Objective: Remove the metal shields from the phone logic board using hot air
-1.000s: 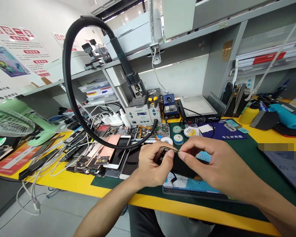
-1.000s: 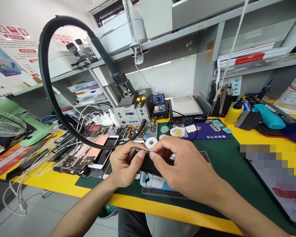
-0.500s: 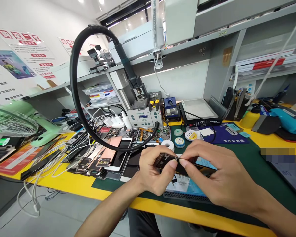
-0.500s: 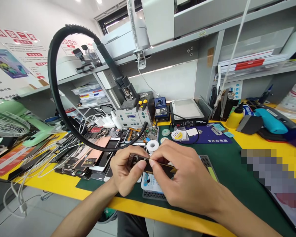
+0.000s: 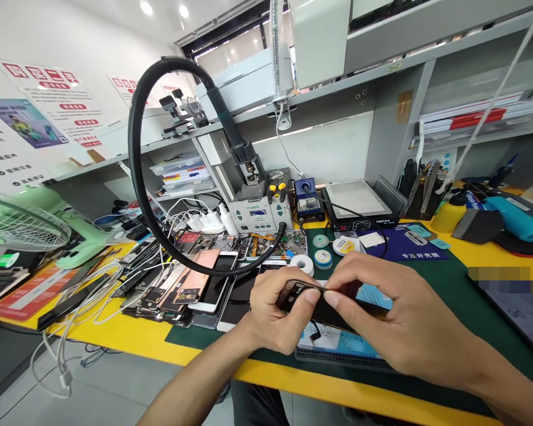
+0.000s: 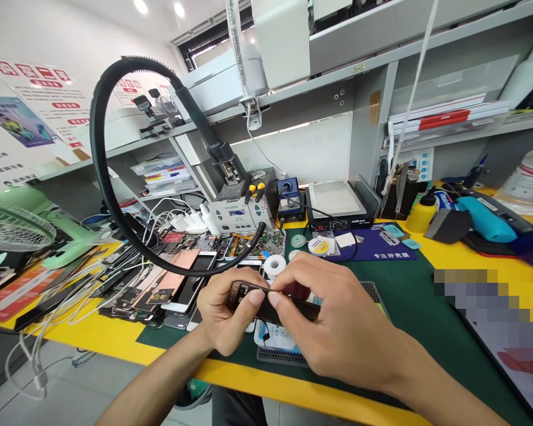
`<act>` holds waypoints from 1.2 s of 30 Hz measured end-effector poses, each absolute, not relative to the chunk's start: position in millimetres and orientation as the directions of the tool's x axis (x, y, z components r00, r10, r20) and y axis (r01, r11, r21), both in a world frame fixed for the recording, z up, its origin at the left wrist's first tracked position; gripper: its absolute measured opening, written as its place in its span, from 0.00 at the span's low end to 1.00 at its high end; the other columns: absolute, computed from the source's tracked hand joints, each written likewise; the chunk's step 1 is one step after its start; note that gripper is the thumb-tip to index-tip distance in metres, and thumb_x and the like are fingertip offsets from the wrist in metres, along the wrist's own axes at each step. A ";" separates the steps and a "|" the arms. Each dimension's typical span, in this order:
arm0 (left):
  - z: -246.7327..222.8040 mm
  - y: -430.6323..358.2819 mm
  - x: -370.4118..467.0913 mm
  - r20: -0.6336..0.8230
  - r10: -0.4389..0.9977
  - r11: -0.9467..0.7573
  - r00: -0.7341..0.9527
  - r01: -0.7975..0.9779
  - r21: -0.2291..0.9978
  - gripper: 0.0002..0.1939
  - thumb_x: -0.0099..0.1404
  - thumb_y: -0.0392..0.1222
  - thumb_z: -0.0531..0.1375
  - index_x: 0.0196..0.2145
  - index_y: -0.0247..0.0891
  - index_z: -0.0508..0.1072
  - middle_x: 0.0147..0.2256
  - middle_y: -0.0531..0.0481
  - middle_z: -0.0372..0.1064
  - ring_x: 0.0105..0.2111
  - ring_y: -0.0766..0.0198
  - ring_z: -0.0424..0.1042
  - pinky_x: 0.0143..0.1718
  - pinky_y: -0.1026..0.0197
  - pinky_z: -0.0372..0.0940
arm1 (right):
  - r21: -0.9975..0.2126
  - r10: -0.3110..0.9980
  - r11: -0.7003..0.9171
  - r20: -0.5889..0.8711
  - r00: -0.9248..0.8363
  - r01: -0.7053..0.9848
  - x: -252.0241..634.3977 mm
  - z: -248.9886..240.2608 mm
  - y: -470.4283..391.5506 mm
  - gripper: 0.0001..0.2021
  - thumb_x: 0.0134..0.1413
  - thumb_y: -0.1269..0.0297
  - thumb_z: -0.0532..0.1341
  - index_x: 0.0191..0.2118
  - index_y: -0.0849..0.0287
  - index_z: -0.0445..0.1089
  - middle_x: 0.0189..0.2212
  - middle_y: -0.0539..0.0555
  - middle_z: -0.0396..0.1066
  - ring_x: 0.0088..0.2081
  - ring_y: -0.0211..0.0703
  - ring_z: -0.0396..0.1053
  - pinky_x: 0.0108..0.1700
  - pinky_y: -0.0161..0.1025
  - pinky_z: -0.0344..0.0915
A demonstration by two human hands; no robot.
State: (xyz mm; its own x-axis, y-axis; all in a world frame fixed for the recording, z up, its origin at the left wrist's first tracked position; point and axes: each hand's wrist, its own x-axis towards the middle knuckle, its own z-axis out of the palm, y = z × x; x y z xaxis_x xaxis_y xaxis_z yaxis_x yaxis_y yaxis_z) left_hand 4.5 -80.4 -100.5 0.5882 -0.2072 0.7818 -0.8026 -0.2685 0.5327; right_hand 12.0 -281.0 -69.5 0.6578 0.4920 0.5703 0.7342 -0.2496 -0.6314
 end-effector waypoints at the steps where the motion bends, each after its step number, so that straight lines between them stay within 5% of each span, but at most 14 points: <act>1: -100.6 -80.5 4.3 0.783 -0.206 -0.265 0.587 -0.803 0.533 0.02 0.66 0.35 0.60 0.37 0.36 0.74 0.24 0.55 0.69 0.20 0.71 0.66 0.23 0.68 0.60 | -0.626 0.501 -0.252 0.568 0.653 0.738 12.0 -69.0 -281.6 0.05 0.64 0.71 0.59 0.37 0.54 0.71 0.32 0.49 0.71 0.31 0.40 0.69 0.32 0.39 0.66; 28: -98.0 -78.6 4.2 0.731 -0.194 -0.256 0.654 -0.753 0.606 0.05 0.67 0.39 0.61 0.37 0.37 0.76 0.26 0.49 0.74 0.23 0.66 0.71 0.24 0.64 0.62 | -0.624 0.489 -0.271 0.567 0.663 0.733 10.9 -71.1 -284.1 0.07 0.64 0.71 0.58 0.35 0.56 0.71 0.29 0.50 0.71 0.29 0.41 0.68 0.31 0.40 0.64; 36: -98.9 -76.2 7.4 0.561 -0.102 -0.170 0.821 -0.570 0.804 0.10 0.68 0.45 0.62 0.35 0.34 0.75 0.26 0.52 0.70 0.23 0.70 0.65 0.24 0.66 0.59 | -0.758 0.481 -0.294 0.410 0.775 0.583 14.1 -67.8 -287.5 0.06 0.67 0.64 0.59 0.40 0.52 0.74 0.34 0.50 0.77 0.34 0.43 0.74 0.33 0.39 0.68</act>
State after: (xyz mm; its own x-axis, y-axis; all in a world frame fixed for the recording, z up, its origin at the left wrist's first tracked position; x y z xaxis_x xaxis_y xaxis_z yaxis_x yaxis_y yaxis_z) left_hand 7.4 -76.2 -98.9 0.8213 -0.1020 0.5613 -0.5704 -0.1695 0.8037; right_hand 14.1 -287.5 -67.8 0.7749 0.4814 0.4096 0.5828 -0.2936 -0.7577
